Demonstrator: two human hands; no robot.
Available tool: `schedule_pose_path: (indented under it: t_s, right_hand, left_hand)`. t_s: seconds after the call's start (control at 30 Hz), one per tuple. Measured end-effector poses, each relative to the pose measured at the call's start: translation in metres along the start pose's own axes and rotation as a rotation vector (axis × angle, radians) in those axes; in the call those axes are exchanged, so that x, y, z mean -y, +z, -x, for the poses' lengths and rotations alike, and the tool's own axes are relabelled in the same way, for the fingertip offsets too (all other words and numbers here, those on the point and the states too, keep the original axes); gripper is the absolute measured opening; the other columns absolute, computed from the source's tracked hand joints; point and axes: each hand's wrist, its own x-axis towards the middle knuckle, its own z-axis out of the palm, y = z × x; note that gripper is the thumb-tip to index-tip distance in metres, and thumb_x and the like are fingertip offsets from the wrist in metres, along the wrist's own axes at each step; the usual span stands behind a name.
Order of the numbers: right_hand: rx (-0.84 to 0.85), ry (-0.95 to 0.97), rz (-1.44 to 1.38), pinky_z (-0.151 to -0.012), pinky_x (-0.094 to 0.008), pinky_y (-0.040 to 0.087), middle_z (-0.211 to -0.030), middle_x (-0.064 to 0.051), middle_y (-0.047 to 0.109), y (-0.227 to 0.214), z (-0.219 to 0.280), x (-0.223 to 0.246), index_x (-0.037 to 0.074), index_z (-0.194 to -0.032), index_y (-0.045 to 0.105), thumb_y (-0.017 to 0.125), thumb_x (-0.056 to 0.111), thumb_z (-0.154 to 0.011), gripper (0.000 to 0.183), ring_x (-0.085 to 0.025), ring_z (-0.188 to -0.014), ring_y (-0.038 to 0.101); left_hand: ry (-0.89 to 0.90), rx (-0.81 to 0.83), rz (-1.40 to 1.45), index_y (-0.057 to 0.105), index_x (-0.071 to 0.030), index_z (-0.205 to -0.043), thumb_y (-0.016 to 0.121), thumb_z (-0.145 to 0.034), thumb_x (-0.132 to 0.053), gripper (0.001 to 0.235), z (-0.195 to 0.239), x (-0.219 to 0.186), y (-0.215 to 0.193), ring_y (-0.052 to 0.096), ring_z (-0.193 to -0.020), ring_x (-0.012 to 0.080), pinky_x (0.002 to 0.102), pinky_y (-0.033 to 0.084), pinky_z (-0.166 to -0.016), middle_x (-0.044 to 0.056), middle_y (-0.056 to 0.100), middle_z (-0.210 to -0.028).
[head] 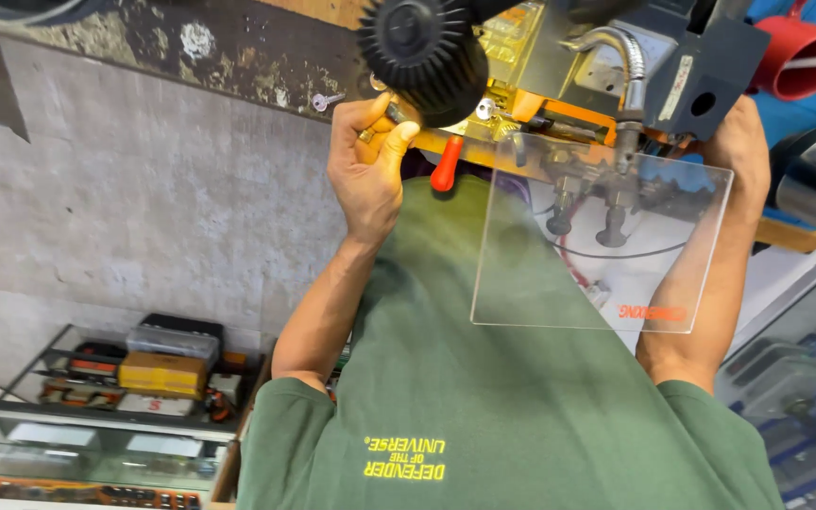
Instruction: A person uses a key duplication machine to cut a new key from an original template.
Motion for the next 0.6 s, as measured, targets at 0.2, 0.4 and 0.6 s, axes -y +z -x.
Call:
schedule_pose_path:
  t_s: [0.2,0.4,0.6]
  right_hand:
    - [-0.040,0.011,0.116,-0.060,-0.033,0.058,-0.080,-0.010,0.066,0.000,0.002,0.009,0.007,-0.094,0.065,0.053,0.016,-0.095,0.015,-0.020,-0.070,0.069]
    - [-0.029,-0.026,0.202,-0.061,-0.034,0.058,-0.081,-0.010,0.066,0.006,0.003,0.029,0.007,-0.094,0.065,0.054,0.015,-0.094,0.014,-0.019,-0.071,0.068]
    - [-0.030,-0.048,0.244,-0.061,-0.034,0.058,-0.082,-0.010,0.066,0.007,0.001,0.032,0.007,-0.094,0.065,0.055,0.014,-0.093,0.012,-0.019,-0.072,0.068]
  left_hand:
    - [-0.004,0.006,-0.012,0.063,-0.009,-0.117,0.075,-0.093,0.004,0.030,-0.001,-0.008,-0.001,0.057,-0.089,0.0138,0.024,0.051,-0.080,0.006,0.056,-0.111]
    - [0.009,0.013,-0.024,0.063,-0.011,-0.116,0.077,-0.094,0.002,0.029,-0.003,-0.010,-0.003,0.060,-0.095,0.0146,0.024,0.054,-0.080,0.007,0.059,-0.113]
    - [0.040,0.051,-0.075,0.063,-0.012,-0.119,0.077,-0.095,-0.001,0.030,-0.004,-0.010,-0.005,0.060,-0.099,0.0154,0.024,0.057,-0.081,0.005,0.059,-0.113]
